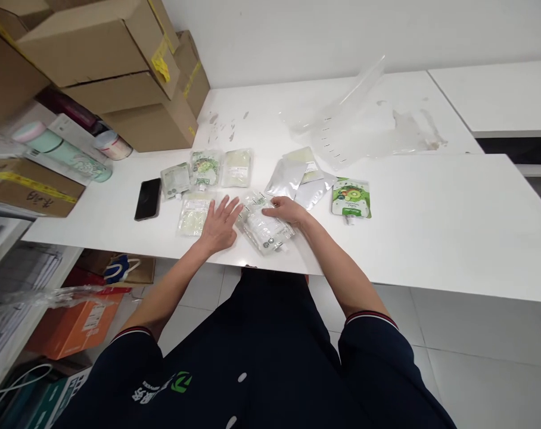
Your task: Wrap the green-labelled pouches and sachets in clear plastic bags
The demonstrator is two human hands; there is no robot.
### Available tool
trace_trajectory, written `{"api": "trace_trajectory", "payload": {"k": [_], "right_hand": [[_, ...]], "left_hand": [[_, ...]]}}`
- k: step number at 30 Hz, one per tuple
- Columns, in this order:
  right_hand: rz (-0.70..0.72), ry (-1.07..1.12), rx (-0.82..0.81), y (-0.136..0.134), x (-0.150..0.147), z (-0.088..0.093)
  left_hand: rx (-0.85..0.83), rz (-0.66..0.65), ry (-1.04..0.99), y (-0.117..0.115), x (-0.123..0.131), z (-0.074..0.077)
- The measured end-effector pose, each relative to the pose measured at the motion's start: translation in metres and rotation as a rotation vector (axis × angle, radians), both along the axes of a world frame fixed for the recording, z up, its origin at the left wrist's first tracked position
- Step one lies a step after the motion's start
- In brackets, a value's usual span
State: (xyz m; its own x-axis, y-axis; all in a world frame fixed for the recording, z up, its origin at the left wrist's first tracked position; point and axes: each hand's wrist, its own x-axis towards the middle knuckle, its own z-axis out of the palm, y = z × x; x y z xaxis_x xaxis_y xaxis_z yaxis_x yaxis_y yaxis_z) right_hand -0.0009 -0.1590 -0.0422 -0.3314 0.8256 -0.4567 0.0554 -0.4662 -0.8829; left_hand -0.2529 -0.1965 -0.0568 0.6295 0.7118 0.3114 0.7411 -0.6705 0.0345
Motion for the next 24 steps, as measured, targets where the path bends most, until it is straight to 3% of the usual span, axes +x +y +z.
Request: {"api": "trace_trajectory", "payload": {"k": [2,6,12,15,18,24], "right_hand": [[0.008,0.111,-0.054,-0.005,-0.002,0.0],[0.059,0.243,-0.031,-0.012,-0.006,0.0],[-0.03,0.262,0.249,-0.012,-0.006,-0.004],[-0.022,0.304,0.387,-0.009,-0.007,-0.003],[0.04,0.266,0.424,-0.005,-0.006,0.0],[0.115,-0.047,0.432,0.0,-0.002,0.015]], "left_hand": [[0.041,0.029,-0.033,0.008,0.0,0.002],[0.036,-0.067,-0.152,0.029,0.003,0.002],[0.041,-0.141,-0.428,0.04,0.009,-0.006],[-0.07,-0.141,-0.578,0.035,0.015,-0.007],[-0.24,-0.111,-0.752,0.028,0.02,-0.007],[-0.654,0.08,-1.125,0.024,0.027,0.001]]}}
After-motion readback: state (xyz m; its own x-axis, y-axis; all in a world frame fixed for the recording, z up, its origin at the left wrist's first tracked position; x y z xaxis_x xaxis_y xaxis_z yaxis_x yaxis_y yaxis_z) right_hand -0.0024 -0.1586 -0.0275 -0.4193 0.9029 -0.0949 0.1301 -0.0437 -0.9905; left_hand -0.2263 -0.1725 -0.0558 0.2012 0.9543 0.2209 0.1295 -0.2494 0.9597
